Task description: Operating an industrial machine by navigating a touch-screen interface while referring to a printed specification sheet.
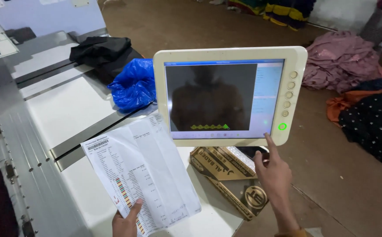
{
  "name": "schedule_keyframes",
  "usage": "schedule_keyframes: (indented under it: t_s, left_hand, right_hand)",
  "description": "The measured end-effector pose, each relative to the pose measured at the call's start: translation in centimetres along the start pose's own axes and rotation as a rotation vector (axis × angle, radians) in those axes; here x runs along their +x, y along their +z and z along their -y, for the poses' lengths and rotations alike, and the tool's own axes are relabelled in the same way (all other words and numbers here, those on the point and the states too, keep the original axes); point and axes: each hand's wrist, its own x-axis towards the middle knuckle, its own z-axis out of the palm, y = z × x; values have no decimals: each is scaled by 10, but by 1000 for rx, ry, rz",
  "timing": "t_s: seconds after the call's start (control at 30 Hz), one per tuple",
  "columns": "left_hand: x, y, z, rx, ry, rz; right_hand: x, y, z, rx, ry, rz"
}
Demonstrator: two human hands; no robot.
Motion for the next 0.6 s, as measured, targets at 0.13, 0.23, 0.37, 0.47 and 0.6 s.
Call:
schedule_keyframes:
  t_s: [0.13,0.23,0.37,0.47,0.6]
  left_hand:
    - [-2,0,1,-29,7,-1]
    - [4,-4,7,-26,42,-22]
    - [0,-12,2,-36,38,-19]
    - [-2,-17,1,-62,46,-15]
    - [-8,-20,-3,-129,58,5]
  right_hand:
    - [-8,-2,12,52,59,109]
    - [-14,13,12,-61,54,139]
    - [-30,18,35,-47,40,254]
    - [-36,31,41,-45,-47,284]
    - [-38,45,46,-22,-183,302]
